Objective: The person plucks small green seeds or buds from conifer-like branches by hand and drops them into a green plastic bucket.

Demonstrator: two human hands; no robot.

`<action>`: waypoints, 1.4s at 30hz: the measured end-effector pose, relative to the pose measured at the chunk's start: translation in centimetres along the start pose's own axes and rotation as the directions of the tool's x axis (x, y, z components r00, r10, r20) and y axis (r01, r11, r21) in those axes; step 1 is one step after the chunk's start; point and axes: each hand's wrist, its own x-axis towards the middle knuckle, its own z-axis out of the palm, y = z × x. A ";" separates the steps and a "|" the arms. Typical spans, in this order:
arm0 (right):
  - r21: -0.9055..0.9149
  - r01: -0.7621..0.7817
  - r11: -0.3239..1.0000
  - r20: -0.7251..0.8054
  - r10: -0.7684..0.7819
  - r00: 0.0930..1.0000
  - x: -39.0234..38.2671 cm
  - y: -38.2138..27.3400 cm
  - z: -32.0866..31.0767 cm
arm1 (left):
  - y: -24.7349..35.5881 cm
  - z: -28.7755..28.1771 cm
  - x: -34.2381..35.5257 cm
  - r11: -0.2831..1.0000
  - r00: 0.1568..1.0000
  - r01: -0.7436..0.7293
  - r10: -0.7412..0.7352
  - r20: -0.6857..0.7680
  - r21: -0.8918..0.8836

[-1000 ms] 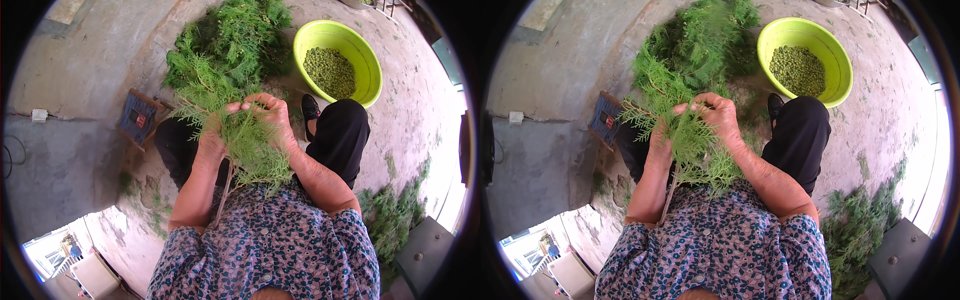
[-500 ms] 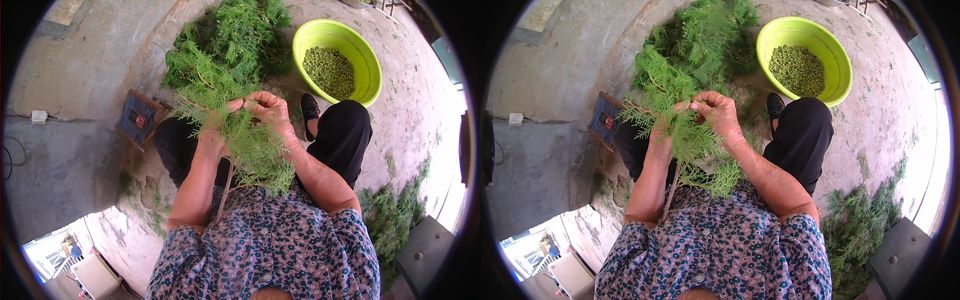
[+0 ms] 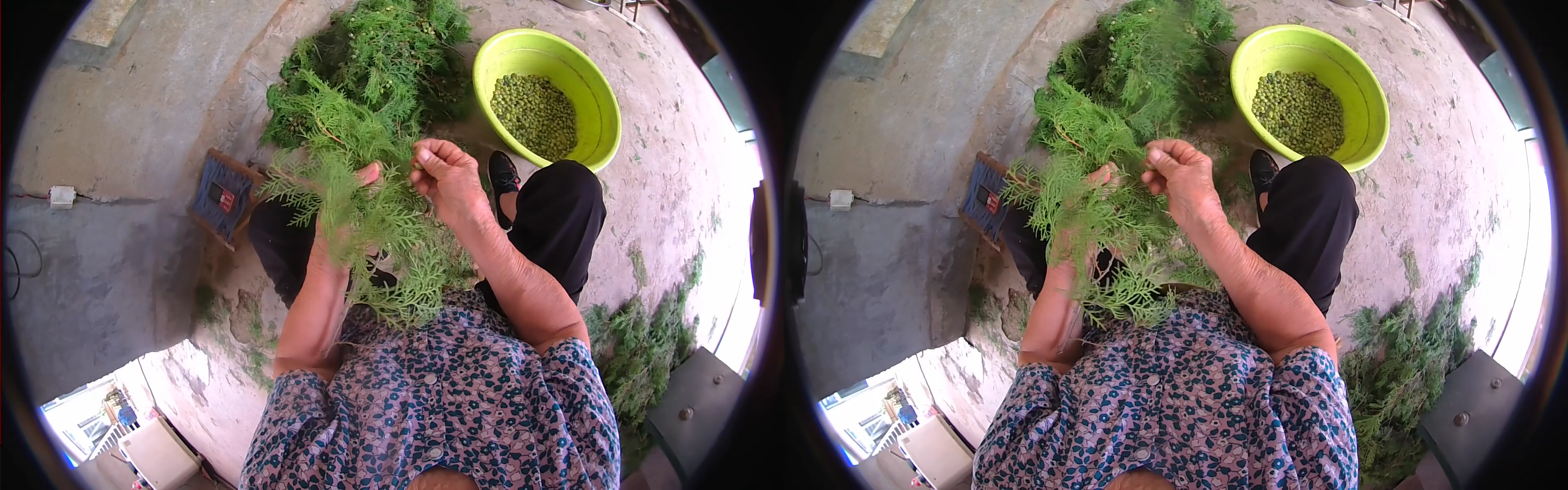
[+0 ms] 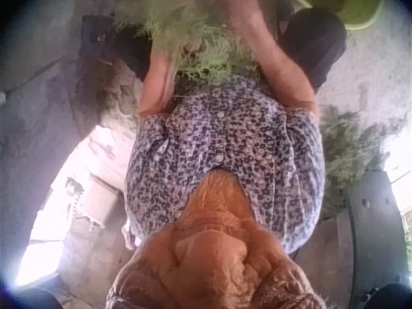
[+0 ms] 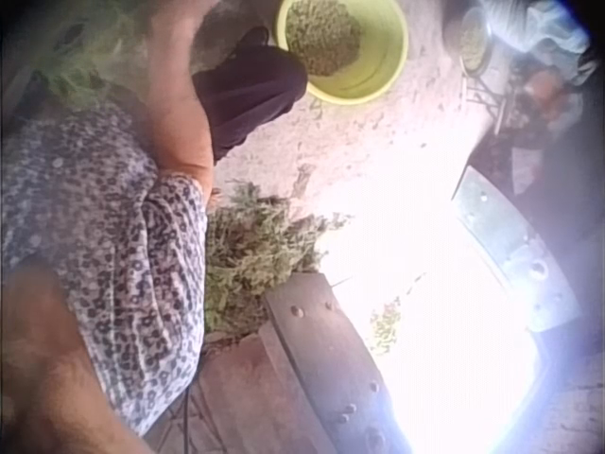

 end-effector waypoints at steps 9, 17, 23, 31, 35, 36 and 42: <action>0.439 0.451 0.777 -0.249 -0.377 0.892 3.7 -9.6 -4.5 | -0.5 -7.2 8.9 0.952 0.608 0.216 0.041 0.793 -0.215; 0.433 0.467 0.771 -0.301 -0.365 0.881 3.7 -12.0 -8.2 | -0.1 -3.0 7.3 0.854 0.462 0.176 0.367 0.807 -0.489; -0.150 0.108 0.983 0.055 -0.101 0.993 1.3 -6.1 -2.9 | -0.8 -3.0 8.4 0.725 0.434 0.223 0.525 0.732 -0.652; -0.183 0.105 0.978 0.002 -0.106 0.994 1.6 -5.5 -2.5 | 2.3 -3.4 8.0 0.777 0.533 0.143 0.462 0.709 -0.613; -0.129 0.268 0.955 -0.014 -0.272 0.962 1.2 -6.7 -1.9 | 3.3 -3.4 6.5 0.890 0.836 -0.036 0.276 0.474 -0.454; -0.142 0.328 0.934 -0.003 -0.331 0.944 1.1 -7.0 -1.6 | 4.0 -2.5 5.4 0.955 0.944 -0.189 0.241 0.225 -0.228; -0.254 0.470 0.846 0.113 -0.456 0.883 -0.2 -8.1 1.1 | 4.9 2.0 6.9 0.932 0.944 -0.276 0.308 -0.115 0.235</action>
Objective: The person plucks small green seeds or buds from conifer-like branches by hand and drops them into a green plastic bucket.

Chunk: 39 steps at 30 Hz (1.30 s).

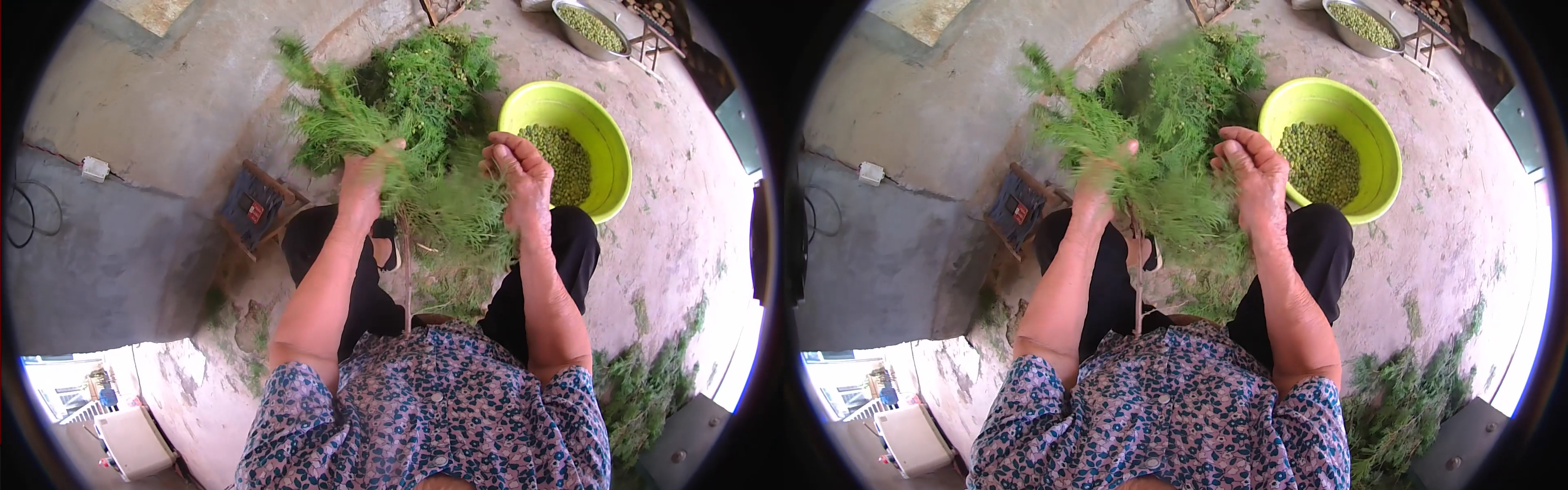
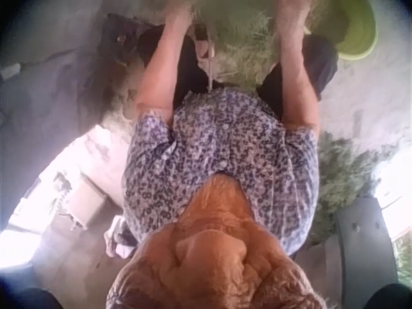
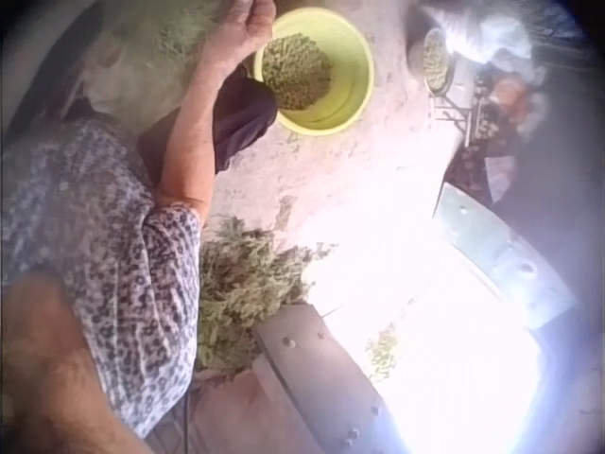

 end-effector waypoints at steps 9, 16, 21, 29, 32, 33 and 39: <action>-0.535 0.417 0.735 0.364 -0.245 0.898 3.4 1.5 4.0 | -0.4 3.3 1.3 0.426 0.862 -0.382 0.484 0.150 0.820; -0.492 0.082 0.867 0.094 -0.041 0.995 4.9 1.6 5.2 | 0.6 5.2 0.4 0.187 0.750 -0.497 0.583 0.311 0.847; -0.094 -0.248 0.964 0.021 0.251 0.968 5.9 1.0 5.3 | -0.4 4.1 2.3 0.414 0.844 -0.515 0.396 0.361 0.751; 0.109 -0.346 0.932 0.120 0.333 0.935 8.6 1.4 3.0 | 1.9 2.0 3.3 0.986 0.897 -0.093 0.022 0.442 0.141; 0.163 -0.376 0.912 0.091 0.366 0.926 8.5 2.2 2.0 | 1.7 1.2 3.9 0.986 0.932 -0.055 0.107 0.347 -0.155; 0.313 -0.339 0.887 0.049 0.342 0.938 8.3 2.6 1.8 | 1.4 0.9 4.2 0.978 0.950 -0.084 0.136 0.281 -0.190; 0.171 -0.319 0.932 0.063 0.312 0.948 7.4 4.0 1.0 | 0.8 1.9 5.6 0.886 0.922 -0.336 0.240 0.305 0.319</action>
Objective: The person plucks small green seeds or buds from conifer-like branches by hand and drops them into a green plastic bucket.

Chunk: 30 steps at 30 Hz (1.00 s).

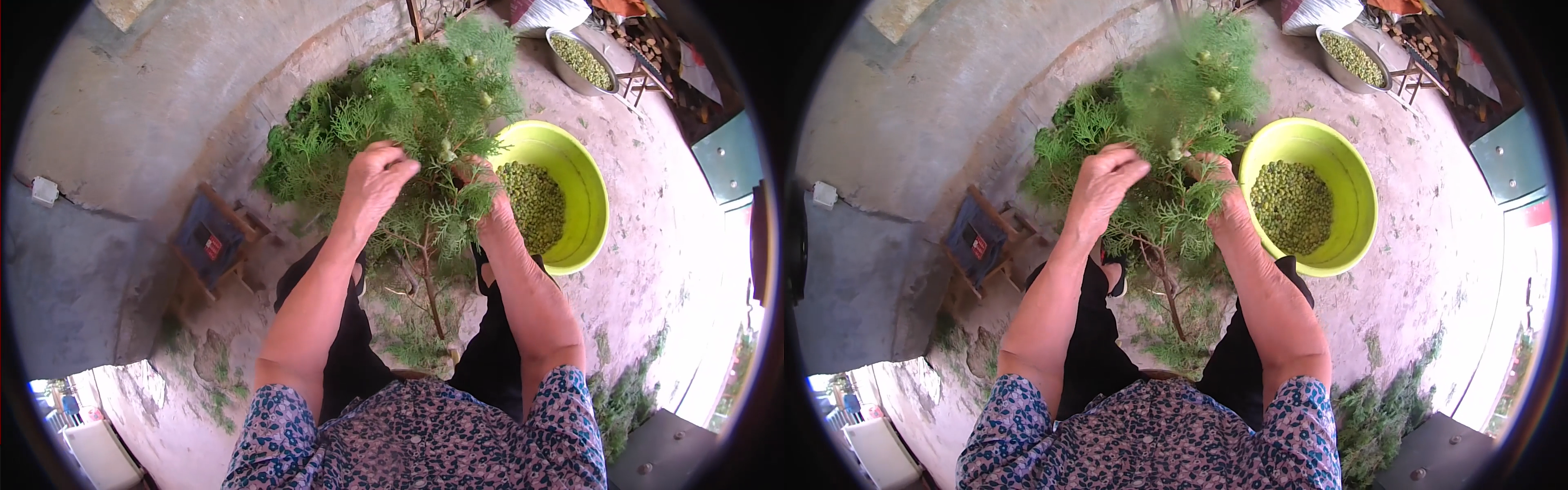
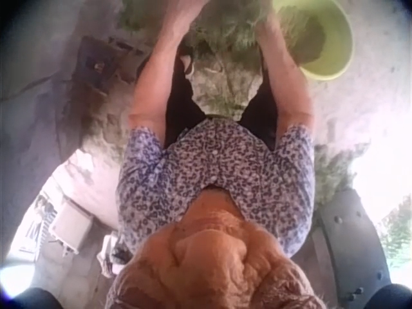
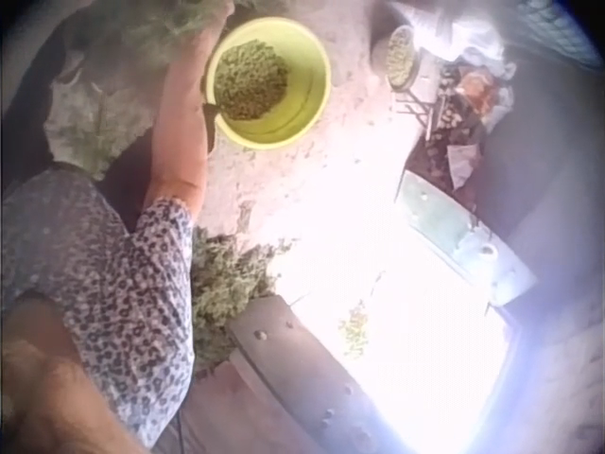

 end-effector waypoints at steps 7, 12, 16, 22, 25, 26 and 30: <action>0.122 -0.166 0.979 -0.189 0.187 0.964 -1.0 -0.4 3.5 | -1.4 0.6 1.2 0.921 0.950 0.244 -0.164 0.266 -0.303; 0.011 0.055 0.998 -0.022 -0.055 0.998 0.5 1.8 1.8 | -0.6 1.7 0.5 0.876 0.968 0.237 -0.175 0.181 -0.420; -0.206 -0.019 0.978 -0.190 -0.021 0.982 0.8 -1.2 2.2 | -1.0 1.8 0.3 0.885 0.966 0.259 -0.233 0.114 -0.387; -0.664 0.506 0.551 -0.079 -0.725 0.684 1.4 -4.1 1.2 | -0.7 1.5 0.3 0.860 0.935 0.324 -0.354 -0.005 -0.394; -0.671 0.410 0.618 0.080 -0.490 0.868 -0.3 -2.9 3.1 | -0.5 1.7 0.2 0.843 0.940 0.297 -0.340 -0.017 -0.448; -0.738 0.312 0.598 0.094 -0.366 0.926 -0.5 -2.3 3.9 | -0.5 1.6 0.1 0.828 0.943 0.285 -0.332 -0.014 -0.483; -0.776 0.354 0.522 0.186 -0.347 0.919 -0.1 -0.2 3.2 | -0.3 2.1 -0.4 0.858 0.966 0.211 -0.255 -0.033 -0.469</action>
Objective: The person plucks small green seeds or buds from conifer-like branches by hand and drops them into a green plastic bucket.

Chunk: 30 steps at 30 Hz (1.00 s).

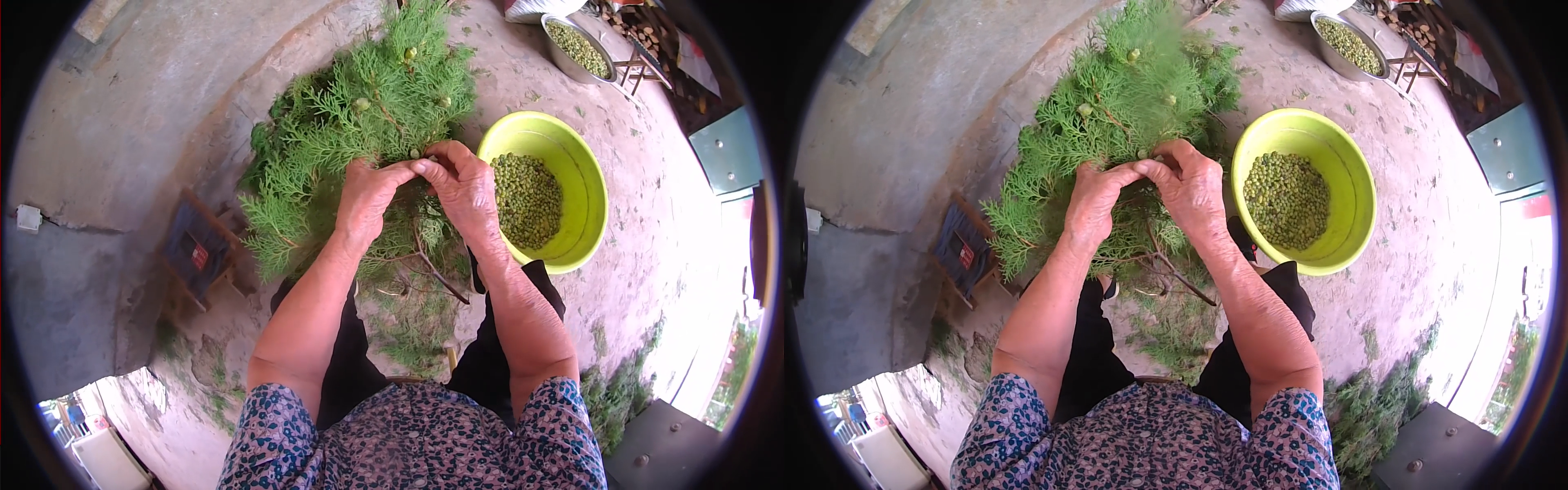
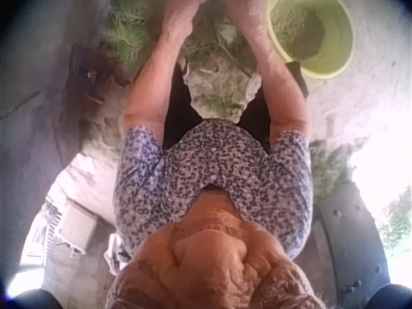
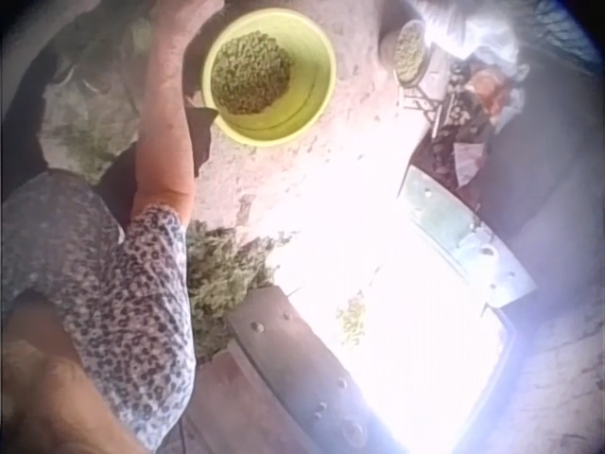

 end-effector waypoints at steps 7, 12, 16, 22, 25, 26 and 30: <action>0.326 -0.238 0.915 0.101 0.216 0.971 -0.2 -0.8 0.1 | 0.1 -0.1 -0.3 0.993 0.998 0.069 -0.068 0.011 -0.092; 0.606 -0.388 0.694 0.224 0.319 0.921 0.0 -0.5 -0.1 | 0.2 -0.1 -0.5 0.986 0.996 0.062 -0.052 0.069 -0.154; 0.727 -0.469 0.502 0.316 0.361 0.877 0.1 -0.2 -0.4 | 0.8 0.1 -0.8 0.987 0.999 0.035 -0.030 0.033 -0.158; 0.668 -0.292 0.684 0.166 0.246 0.955 -0.2 -0.9 -0.5 | 0.0 -0.7 -0.8 0.994 0.995 0.094 -0.097 -0.039 -0.061; 0.456 -0.225 0.861 0.132 0.185 0.974 -0.5 -1.6 0.3 | -0.2 -0.7 -0.9 0.972 0.972 0.232 -0.233 -0.019 -0.038; 0.391 -0.212 0.896 0.121 0.178 0.977 -0.5 -1.4 0.4 | -0.6 -0.9 -0.9 0.971 0.972 0.234 -0.235 -0.019 -0.037; 0.299 -0.199 0.933 0.134 0.165 0.977 -0.2 -1.2 0.2 | -1.0 -0.9 -1.2 0.974 0.973 0.227 -0.225 0.049 -0.025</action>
